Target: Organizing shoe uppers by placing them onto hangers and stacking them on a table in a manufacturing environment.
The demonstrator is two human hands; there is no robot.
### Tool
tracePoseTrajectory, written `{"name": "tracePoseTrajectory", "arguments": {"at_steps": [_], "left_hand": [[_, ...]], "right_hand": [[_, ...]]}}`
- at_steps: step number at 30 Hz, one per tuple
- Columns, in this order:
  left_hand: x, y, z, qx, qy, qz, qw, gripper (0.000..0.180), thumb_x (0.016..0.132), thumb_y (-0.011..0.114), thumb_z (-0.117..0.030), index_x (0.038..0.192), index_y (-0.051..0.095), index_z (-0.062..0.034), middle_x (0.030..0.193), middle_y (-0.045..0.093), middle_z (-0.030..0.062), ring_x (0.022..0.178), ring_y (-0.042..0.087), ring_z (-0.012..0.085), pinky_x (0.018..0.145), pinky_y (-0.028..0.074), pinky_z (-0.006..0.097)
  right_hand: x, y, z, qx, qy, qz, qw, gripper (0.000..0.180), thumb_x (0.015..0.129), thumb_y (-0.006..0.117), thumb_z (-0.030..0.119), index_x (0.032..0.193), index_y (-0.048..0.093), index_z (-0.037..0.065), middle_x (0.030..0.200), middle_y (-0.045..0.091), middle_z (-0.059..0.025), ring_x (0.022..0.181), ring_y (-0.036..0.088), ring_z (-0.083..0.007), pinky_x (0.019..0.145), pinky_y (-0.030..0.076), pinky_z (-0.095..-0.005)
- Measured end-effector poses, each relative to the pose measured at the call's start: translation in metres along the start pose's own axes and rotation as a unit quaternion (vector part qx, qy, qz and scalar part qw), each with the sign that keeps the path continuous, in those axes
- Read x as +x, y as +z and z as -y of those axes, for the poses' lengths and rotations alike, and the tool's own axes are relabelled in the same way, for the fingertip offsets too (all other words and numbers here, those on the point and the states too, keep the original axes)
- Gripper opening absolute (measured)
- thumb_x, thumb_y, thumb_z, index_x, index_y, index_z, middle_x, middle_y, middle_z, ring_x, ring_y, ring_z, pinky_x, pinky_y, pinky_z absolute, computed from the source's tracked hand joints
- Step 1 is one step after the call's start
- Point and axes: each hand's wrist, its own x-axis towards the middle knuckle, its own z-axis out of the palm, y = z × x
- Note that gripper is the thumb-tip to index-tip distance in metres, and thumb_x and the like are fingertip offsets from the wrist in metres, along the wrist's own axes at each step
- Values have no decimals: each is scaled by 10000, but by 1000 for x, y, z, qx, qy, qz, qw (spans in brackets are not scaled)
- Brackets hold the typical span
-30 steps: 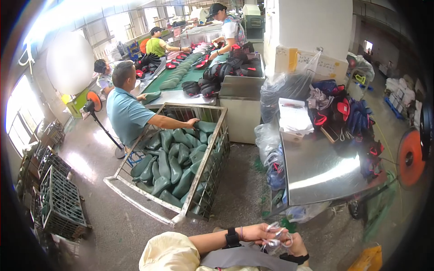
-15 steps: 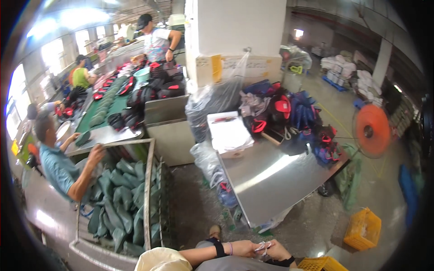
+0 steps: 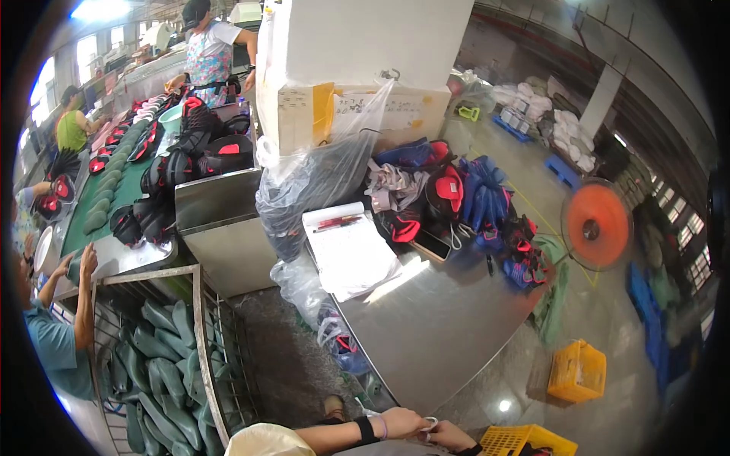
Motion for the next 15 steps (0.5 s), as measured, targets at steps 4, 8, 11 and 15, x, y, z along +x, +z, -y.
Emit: {"name": "tracePoseTrajectory", "arguments": {"at_steps": [4,8,11,15], "left_hand": [[-3,-8,18,-56,40,-2,998,199,769,549,-234,928,555,-114,774,617,157,729,599,361,631,467,442],[-1,-15,24,-51,3,-27,998,206,781,566,-265,865,564,-77,790,612,151,737,593,359,634,462,426],[-4,-38,23,-113,-33,-52,992,262,813,561,-312,816,569,-50,792,605,158,726,585,361,623,454,426],[-5,-23,35,-207,29,-133,969,343,831,575,-337,729,527,-13,653,525,150,649,549,347,565,425,402]], "right_hand": [[-3,4,44,-82,151,-54,984,251,761,677,257,859,638,29,745,588,20,654,506,-67,582,397,-227],[8,9,70,-109,103,-56,987,250,762,666,259,846,633,26,741,580,11,640,492,-70,570,377,-212],[8,3,70,38,74,-115,990,166,785,629,187,836,621,30,693,555,8,595,475,-75,545,370,-221],[11,-6,58,276,31,-175,945,62,809,559,83,823,599,37,651,529,-10,549,456,-103,511,369,-241]]}}
